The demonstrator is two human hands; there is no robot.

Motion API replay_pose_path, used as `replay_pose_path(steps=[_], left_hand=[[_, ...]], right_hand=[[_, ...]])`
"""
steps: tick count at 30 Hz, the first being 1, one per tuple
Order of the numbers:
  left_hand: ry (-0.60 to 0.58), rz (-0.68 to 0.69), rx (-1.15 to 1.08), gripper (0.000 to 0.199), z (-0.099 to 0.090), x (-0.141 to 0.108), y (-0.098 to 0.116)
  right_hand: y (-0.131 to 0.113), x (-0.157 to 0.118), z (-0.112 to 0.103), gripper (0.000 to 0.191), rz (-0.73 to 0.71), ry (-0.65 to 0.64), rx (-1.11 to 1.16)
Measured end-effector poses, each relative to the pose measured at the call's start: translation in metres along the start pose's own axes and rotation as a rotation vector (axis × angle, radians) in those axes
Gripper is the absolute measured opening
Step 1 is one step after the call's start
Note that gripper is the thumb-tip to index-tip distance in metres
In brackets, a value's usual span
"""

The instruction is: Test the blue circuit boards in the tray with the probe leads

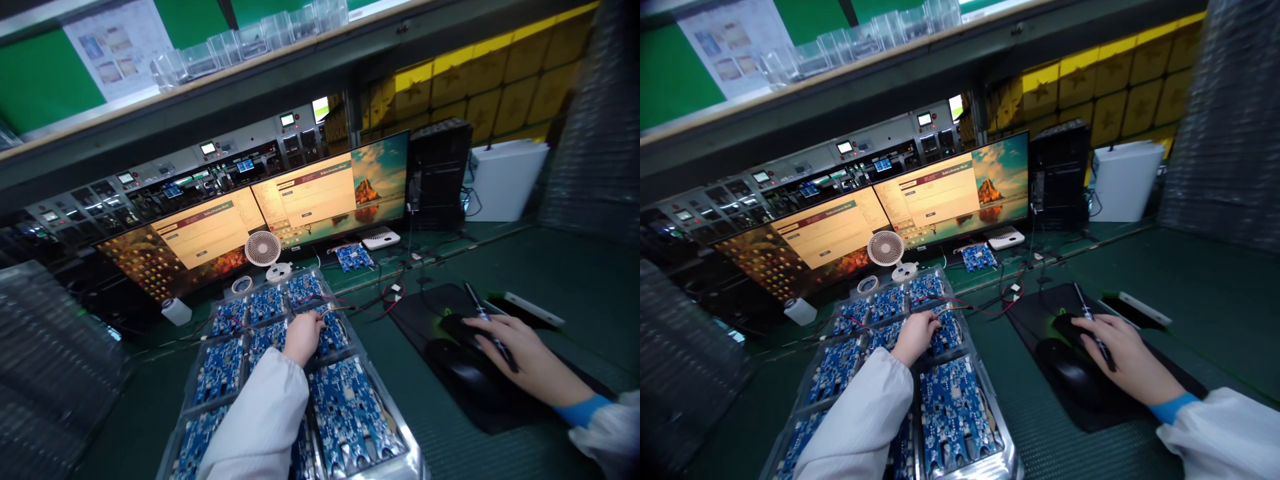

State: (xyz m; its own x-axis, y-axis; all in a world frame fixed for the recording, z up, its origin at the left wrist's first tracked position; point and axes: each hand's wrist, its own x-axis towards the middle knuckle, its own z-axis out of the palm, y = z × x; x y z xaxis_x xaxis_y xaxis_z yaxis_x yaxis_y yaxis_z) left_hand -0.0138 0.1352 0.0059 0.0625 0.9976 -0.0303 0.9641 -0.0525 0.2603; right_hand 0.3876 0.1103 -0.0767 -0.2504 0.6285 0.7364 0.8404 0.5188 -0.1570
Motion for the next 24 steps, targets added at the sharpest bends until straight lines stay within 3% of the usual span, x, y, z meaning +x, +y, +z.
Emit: replay_pose_path(steps=[16, 18, 22, 24], left_hand=[[0.020, 0.093, -0.108, 0.019, 0.015, 0.000, -0.006], [0.026, 0.102, -0.124, 0.020, 0.014, -0.005, -0.007], [0.055, 0.103, -0.164, 0.031, 0.006, -0.022, -0.006], [0.057, 0.111, -0.184, 0.033, -0.003, -0.033, -0.004]], right_hand=[[-0.002, 0.004, -0.001, 0.035, 0.047, -0.035, -0.002], [-0.010, 0.007, -0.009, 0.033, 0.019, -0.061, -0.003], [-0.046, 0.004, -0.042, 0.033, -0.210, -0.222, 0.033], [-0.064, -0.006, -0.061, 0.035, -0.164, -0.232, 0.049]])
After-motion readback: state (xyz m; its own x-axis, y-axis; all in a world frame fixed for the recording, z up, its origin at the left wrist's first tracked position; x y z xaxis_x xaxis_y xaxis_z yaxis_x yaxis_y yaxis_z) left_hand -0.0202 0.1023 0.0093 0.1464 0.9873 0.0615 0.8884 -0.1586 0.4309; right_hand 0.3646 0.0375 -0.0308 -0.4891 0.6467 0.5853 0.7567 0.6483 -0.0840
